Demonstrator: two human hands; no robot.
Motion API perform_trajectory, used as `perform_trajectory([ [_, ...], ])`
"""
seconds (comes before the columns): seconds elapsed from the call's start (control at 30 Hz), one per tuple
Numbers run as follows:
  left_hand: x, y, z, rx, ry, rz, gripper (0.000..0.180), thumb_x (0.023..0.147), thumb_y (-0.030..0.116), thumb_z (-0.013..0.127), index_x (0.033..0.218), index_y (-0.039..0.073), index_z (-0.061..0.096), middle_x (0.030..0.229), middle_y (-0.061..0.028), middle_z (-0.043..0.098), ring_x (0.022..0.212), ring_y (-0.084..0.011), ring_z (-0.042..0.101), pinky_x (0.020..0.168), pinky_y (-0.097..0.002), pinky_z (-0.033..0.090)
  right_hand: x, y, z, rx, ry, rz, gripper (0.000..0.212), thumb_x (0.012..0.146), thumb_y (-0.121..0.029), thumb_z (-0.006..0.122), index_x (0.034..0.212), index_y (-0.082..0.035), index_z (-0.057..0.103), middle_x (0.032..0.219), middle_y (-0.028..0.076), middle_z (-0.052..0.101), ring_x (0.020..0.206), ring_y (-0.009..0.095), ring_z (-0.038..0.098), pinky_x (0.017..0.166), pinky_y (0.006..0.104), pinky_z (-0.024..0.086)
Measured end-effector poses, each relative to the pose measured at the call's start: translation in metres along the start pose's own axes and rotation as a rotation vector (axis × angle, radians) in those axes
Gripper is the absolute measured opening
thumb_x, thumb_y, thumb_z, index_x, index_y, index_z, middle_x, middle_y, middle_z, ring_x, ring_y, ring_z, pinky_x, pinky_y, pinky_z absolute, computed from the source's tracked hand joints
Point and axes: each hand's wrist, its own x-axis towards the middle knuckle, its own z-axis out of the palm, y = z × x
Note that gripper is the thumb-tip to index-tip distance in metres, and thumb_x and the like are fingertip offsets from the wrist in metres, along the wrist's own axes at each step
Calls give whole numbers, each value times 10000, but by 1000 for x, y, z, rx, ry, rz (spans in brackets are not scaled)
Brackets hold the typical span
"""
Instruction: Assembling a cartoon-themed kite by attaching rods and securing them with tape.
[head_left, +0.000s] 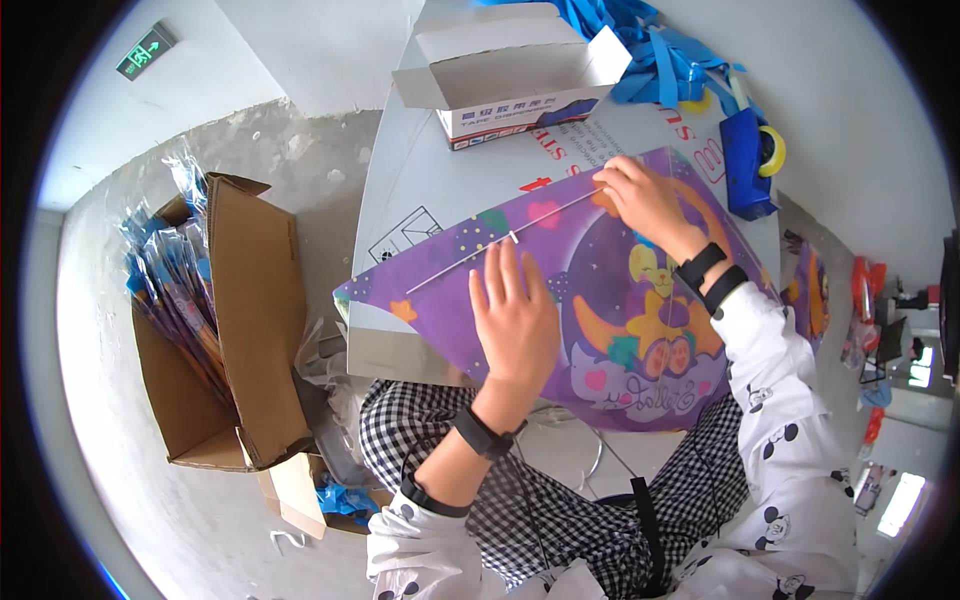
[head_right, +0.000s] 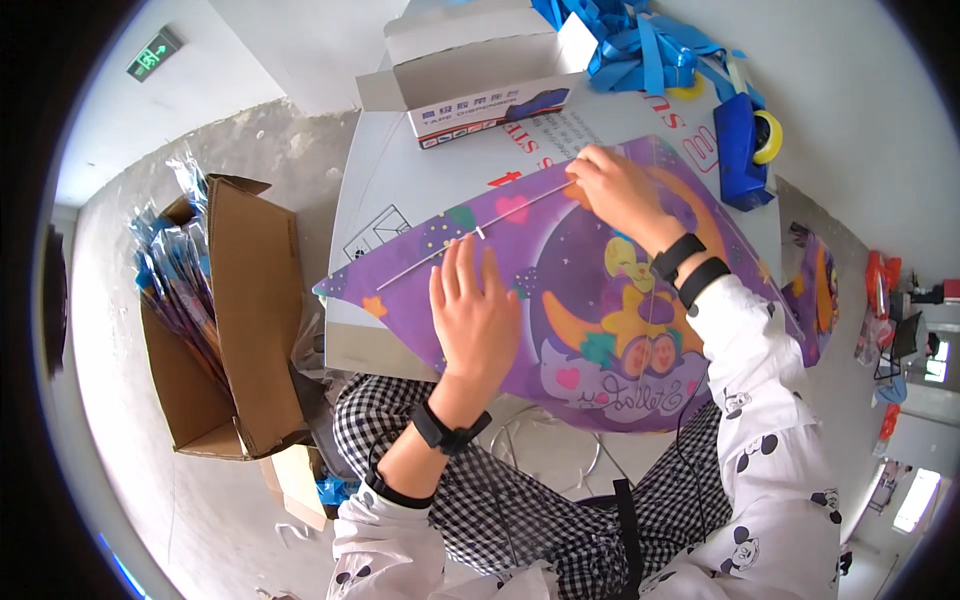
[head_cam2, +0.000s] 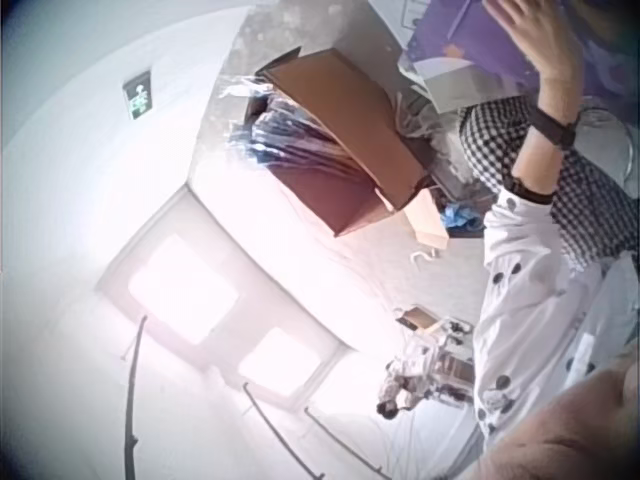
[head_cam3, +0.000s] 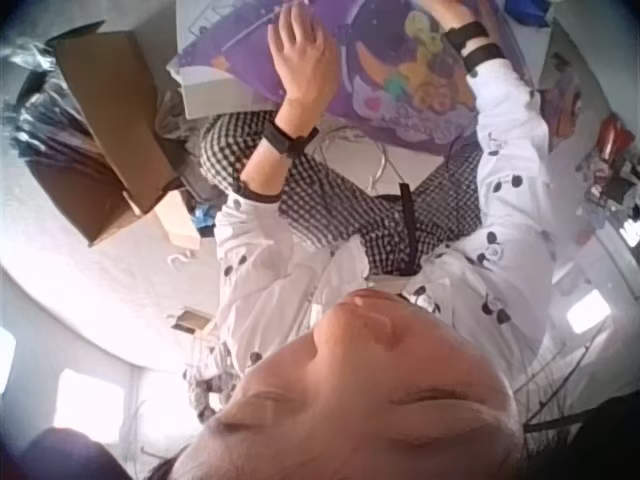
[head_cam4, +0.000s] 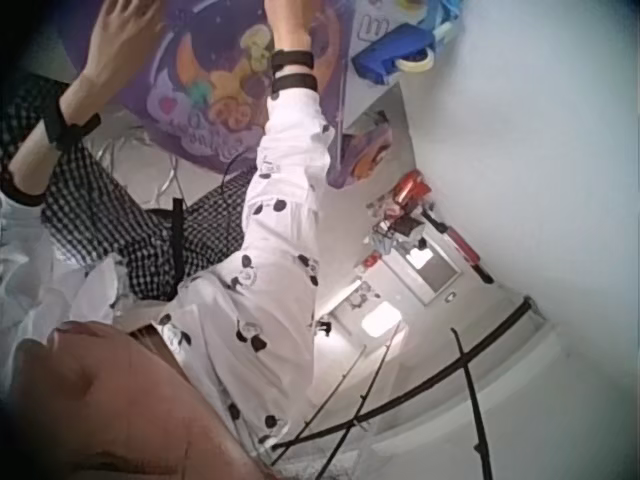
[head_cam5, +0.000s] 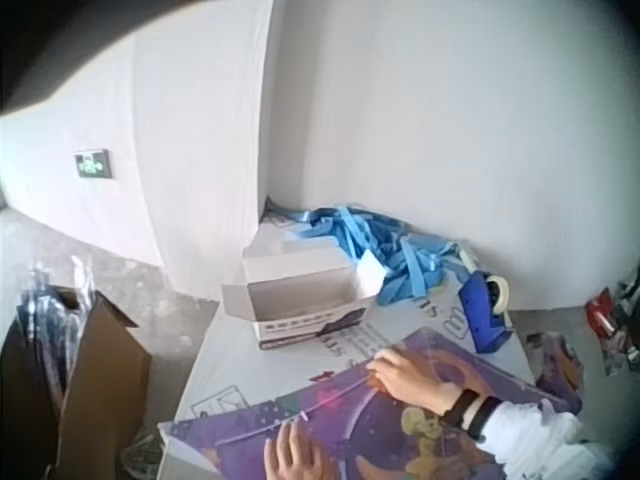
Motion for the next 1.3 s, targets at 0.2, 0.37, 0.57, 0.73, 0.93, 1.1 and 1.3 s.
perform_trajectory([
  [0.2, -12, 10, 7, 125, -198, -45, 586, 823, 247, 678, 1301, -41, 496, 1431, -217, 413, 1367, -370, 349, 1059, -564, 330, 16, -78, 15, 319, 58, -205, 268, 801, -112, 698, 1064, -85, 656, 1052, 54, 626, 1032, 258, 588, 909, 381, 471],
  [0.37, 0, -5, -2, 5, -153, -54, 369, 808, 188, 683, 1085, -14, 547, 1165, -189, 520, 1160, -349, 497, 962, -472, 435, 35, -94, 36, 393, 34, -260, 130, 778, -79, 687, 900, -52, 650, 896, 62, 599, 926, 272, 576, 842, 391, 465],
  [0.57, 6, -30, -1, 5, -56, -95, 176, 760, 99, 643, 876, 35, 528, 905, -103, 520, 896, -269, 546, 834, -377, 467, 38, -103, 36, 474, -15, -154, 117, 780, -71, 691, 864, -39, 616, 882, 67, 593, 907, 269, 570, 824, 382, 463],
  [0.73, 3, -35, -3, -32, -47, -51, 143, 743, 57, 612, 858, 60, 527, 894, -86, 524, 868, -259, 541, 788, -361, 463, 49, -126, 41, 458, -28, -163, 129, 787, -114, 694, 857, -66, 596, 887, 46, 586, 899, 256, 563, 802, 370, 452],
  [0.93, 4, -54, -11, -144, 65, -210, 247, 730, 72, 677, 931, 37, 538, 1053, -127, 540, 1032, -297, 525, 874, -407, 444, 59, -138, 46, 384, -48, -252, 147, 764, -82, 707, 867, -65, 603, 893, 41, 586, 910, 245, 555, 835, 357, 438],
  [1.1, -3, -60, -11, -43, 34, -248, 405, 752, 126, 726, 1073, -4, 516, 1416, -267, 391, 1344, -411, 360, 1040, -514, 350, 58, -143, 48, 398, -64, -231, 165, 756, -79, 722, 873, -66, 607, 903, 39, 591, 921, 241, 554, 852, 361, 431],
  [1.3, -4, -60, -8, 5, -41, -286, 451, 770, 170, 731, 1113, -14, 504, 1457, -289, 351, 1384, -422, 316, 1043, -543, 333, 59, -142, 48, 392, -67, -238, 167, 762, -80, 723, 883, -62, 609, 910, 42, 596, 927, 239, 557, 849, 362, 437],
])
